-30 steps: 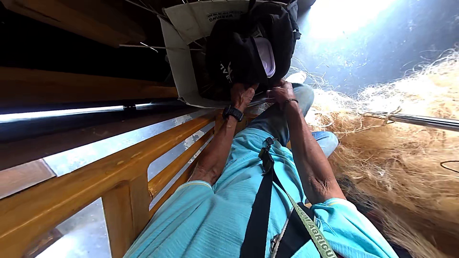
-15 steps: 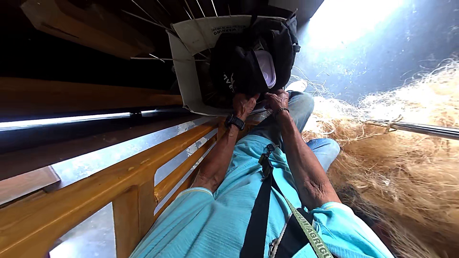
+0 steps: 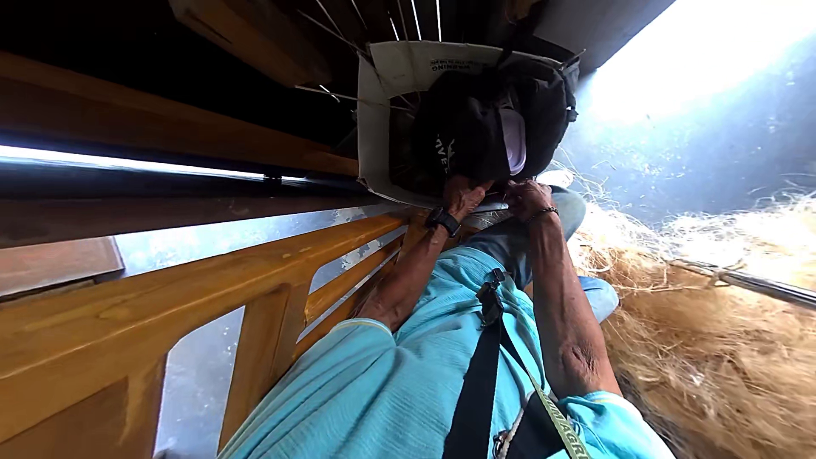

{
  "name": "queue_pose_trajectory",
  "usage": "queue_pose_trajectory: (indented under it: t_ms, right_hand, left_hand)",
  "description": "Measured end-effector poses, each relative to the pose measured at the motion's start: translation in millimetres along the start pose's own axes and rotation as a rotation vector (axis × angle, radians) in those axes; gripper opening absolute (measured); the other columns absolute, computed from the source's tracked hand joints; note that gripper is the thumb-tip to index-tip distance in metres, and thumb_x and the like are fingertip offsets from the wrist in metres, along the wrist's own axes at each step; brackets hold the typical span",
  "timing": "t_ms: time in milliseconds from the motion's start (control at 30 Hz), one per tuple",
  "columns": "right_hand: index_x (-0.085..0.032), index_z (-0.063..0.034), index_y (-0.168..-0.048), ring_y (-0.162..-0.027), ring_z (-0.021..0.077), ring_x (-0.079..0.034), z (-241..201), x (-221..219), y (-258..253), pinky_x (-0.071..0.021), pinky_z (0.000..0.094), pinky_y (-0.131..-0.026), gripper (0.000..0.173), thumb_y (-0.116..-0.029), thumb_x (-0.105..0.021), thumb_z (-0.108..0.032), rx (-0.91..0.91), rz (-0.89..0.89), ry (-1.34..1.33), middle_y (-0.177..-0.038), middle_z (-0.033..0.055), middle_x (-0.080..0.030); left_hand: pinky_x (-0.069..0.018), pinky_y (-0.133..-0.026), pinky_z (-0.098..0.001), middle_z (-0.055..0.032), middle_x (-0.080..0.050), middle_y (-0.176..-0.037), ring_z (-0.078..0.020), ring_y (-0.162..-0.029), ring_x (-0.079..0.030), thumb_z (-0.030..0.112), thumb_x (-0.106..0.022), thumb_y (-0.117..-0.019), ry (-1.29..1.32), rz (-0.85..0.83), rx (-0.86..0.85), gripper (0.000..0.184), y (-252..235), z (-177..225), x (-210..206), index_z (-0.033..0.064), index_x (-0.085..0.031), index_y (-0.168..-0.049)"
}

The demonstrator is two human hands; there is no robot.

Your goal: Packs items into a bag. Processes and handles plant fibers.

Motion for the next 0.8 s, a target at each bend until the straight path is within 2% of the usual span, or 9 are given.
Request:
queue_pose_trajectory:
  t_ms: [233,300,367,433,500,600,700,733,800]
  right_hand:
    - [-0.061,-0.0061,-0.090,-0.045,0.0068,-0.047,-9,20,11,-0.0408,0.0229,-0.040,0.014,-0.1008,-0.058,-0.014,-0.007,-0.136,0.051,-0.068,0.0004,-0.059]
    - [-0.063,-0.0050,-0.093,-0.046,0.0074,-0.049,-10,27,11,-0.0424,0.0233,-0.040,0.013,-0.1004,-0.059,-0.015,0.040,-0.156,0.044,-0.068,0.0014,-0.061]
    - [-0.063,-0.0054,-0.093,-0.044,0.0068,-0.048,-15,31,22,-0.0415,0.0228,-0.039,0.013,-0.1009,-0.058,-0.015,0.087,-0.179,0.051,-0.067,0.0008,-0.060]
    - [-0.064,-0.0054,-0.090,-0.043,0.0067,-0.047,-21,33,33,-0.0414,0.0230,-0.038,0.016,-0.1012,-0.058,-0.015,0.124,-0.176,0.061,-0.065,0.0006,-0.059]
    - [-0.065,-0.0050,-0.090,-0.043,0.0070,-0.048,-21,33,40,-0.0423,0.0234,-0.038,0.017,-0.1013,-0.058,-0.015,0.133,-0.160,0.062,-0.064,0.0007,-0.059]
    - [-0.065,-0.0054,-0.087,-0.042,0.0074,-0.048,-17,34,44,-0.0422,0.0236,-0.038,0.023,-0.1029,-0.056,-0.018,0.119,-0.151,0.045,-0.062,0.0004,-0.059]
    - [-0.064,-0.0076,-0.088,-0.042,0.0071,-0.048,-11,38,45,-0.0425,0.0235,-0.038,0.024,-0.1039,-0.055,-0.022,0.125,-0.154,0.051,-0.062,-0.0011,-0.058]
    - [-0.064,-0.0100,-0.090,-0.041,0.0058,-0.047,-9,41,47,-0.0415,0.0224,-0.037,0.022,-0.1042,-0.055,-0.025,0.124,-0.148,0.078,-0.063,-0.0023,-0.058]
    - [-0.065,-0.0105,-0.091,-0.040,0.0053,-0.046,-8,43,46,-0.0403,0.0219,-0.036,0.023,-0.1039,-0.056,-0.026,0.122,-0.130,0.095,-0.062,-0.0023,-0.058]
  left_hand:
    - [-0.0527,-0.085,-0.0563,-0.0183,-0.072,-0.086,-0.0330,-0.087,-0.070,0.040,-0.068,-0.0972,0.049,-0.086,0.018,0.041,7,-13,-5,0.0010,-0.075,-0.087]
    - [-0.0539,-0.089,-0.0526,-0.0183,-0.073,-0.094,-0.0300,-0.091,-0.070,0.040,-0.067,-0.0986,0.147,-0.200,0.100,0.040,6,-15,-14,0.0003,-0.076,-0.098]
    - [-0.0578,-0.082,-0.0358,-0.0151,-0.071,-0.104,-0.0196,-0.087,-0.069,0.029,-0.059,-0.1051,0.525,-0.332,0.319,0.036,8,-15,-34,-0.0036,-0.068,-0.116]
    - [-0.0600,-0.076,-0.0353,-0.0131,-0.071,-0.107,-0.0210,-0.084,-0.071,0.026,-0.048,-0.1088,1.033,-0.421,0.528,0.032,8,-15,-54,-0.0006,-0.061,-0.122]
    - [-0.0590,-0.082,-0.0360,-0.0137,-0.072,-0.107,-0.0221,-0.090,-0.072,0.028,-0.042,-0.1097,1.243,-0.478,0.582,0.037,10,-13,-64,-0.0004,-0.064,-0.119]
    - [-0.0533,-0.081,-0.0284,-0.0058,-0.069,-0.101,-0.0106,-0.087,-0.064,0.023,-0.048,-0.1085,0.821,-0.582,0.362,0.030,19,-3,-50,0.0005,-0.067,-0.116]
    - [-0.0408,-0.052,-0.0253,0.0002,-0.056,-0.066,-0.0057,-0.053,-0.047,0.026,-0.062,-0.1028,0.393,-0.652,0.047,0.031,21,6,-17,0.0035,-0.067,-0.083]
    - [-0.0417,-0.050,-0.0255,-0.0010,-0.057,-0.064,-0.0065,-0.051,-0.048,0.026,-0.063,-0.1024,0.337,-0.655,0.004,0.032,20,8,-9,0.0028,-0.067,-0.081]
    - [-0.0524,-0.062,-0.0377,-0.0100,-0.066,-0.073,-0.0165,-0.061,-0.060,0.030,-0.066,-0.1003,0.187,-0.621,0.000,0.033,16,11,-4,-0.0005,-0.072,-0.089]
Point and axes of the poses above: each hand's wrist, its own y-axis away from the middle knuckle, its own x-axis out of the back of the hand, z = x × y, the point moved 3 cm from there along -y, towards the middle knuckle
